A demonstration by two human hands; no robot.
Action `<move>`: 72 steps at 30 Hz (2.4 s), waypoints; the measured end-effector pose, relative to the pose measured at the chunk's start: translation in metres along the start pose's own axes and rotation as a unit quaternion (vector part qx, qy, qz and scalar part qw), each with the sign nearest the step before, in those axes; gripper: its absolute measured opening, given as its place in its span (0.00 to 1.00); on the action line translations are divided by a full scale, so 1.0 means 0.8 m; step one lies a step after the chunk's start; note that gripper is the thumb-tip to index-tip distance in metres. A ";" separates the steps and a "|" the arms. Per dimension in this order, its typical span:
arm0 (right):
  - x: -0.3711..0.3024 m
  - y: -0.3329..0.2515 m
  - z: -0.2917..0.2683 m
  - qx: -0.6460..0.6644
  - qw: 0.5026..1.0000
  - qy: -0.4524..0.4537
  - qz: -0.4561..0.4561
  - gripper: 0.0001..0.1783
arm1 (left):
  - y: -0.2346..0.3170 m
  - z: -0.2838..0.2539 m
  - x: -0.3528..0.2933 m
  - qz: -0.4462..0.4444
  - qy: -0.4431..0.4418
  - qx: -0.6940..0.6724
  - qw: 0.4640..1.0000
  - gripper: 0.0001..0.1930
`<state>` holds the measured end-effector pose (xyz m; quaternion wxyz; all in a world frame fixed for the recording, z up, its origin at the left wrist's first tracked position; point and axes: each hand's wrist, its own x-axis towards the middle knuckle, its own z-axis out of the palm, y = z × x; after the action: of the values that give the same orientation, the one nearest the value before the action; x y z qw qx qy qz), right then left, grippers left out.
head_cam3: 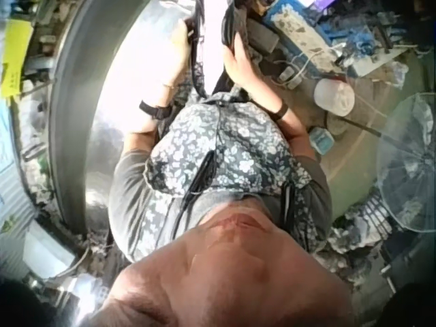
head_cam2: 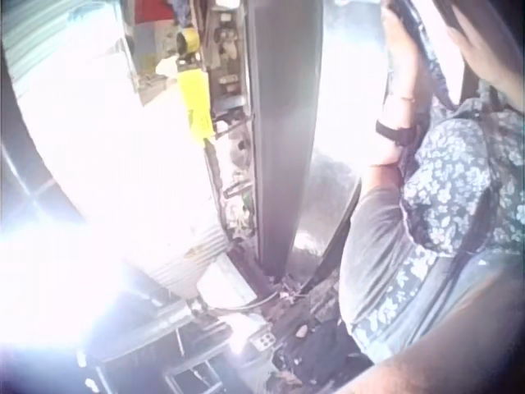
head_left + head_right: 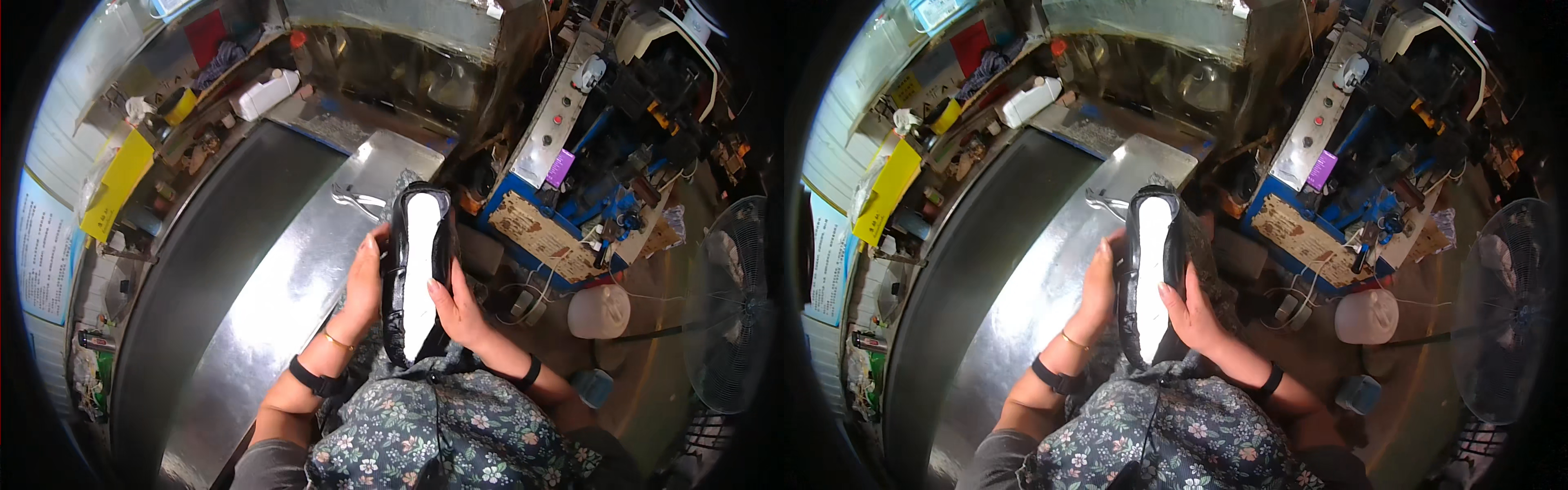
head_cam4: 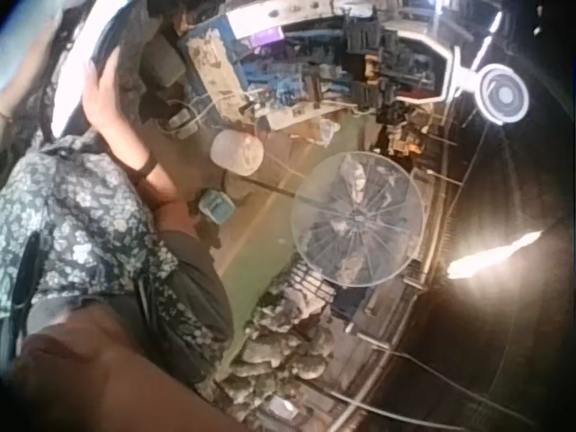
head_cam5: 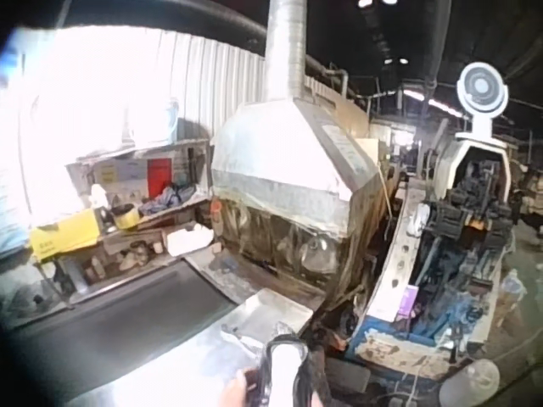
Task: Checking and assembling shoe components in a manufacturing facility.
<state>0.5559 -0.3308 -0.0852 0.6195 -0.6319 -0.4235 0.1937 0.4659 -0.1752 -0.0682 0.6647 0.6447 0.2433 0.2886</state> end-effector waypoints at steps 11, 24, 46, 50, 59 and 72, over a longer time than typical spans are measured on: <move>-0.008 -0.005 -0.016 -0.037 0.997 -0.048 0.050 0.37 | 0.001 0.002 0.083 -0.030 -0.104 -0.076 0.991 0.29; 0.161 0.000 -0.053 0.207 0.968 -0.053 0.132 0.23 | 0.017 0.039 0.107 0.004 -0.115 0.037 0.993 0.18; 0.153 0.006 -0.076 0.125 0.977 -0.155 0.081 0.33 | 0.006 0.012 0.136 -0.010 -0.296 0.000 0.955 0.44; 0.141 -0.014 -0.055 -0.025 0.997 -0.063 0.042 0.31 | 0.025 0.012 0.133 -0.049 -0.283 -0.002 0.958 0.45; 0.138 -0.011 -0.044 -0.065 0.995 -0.076 -0.015 0.37 | 0.023 -0.007 0.122 -0.128 -0.287 -0.166 0.935 0.46; 0.174 -0.045 -0.037 -0.097 0.978 -0.035 0.180 0.31 | 0.007 0.001 0.099 -0.026 -0.254 -0.011 0.967 0.55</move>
<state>0.6465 -0.2460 -0.0074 0.4954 -0.7476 -0.3407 0.2823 0.5225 -0.1203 -0.0586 0.7189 0.6830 0.0805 0.1007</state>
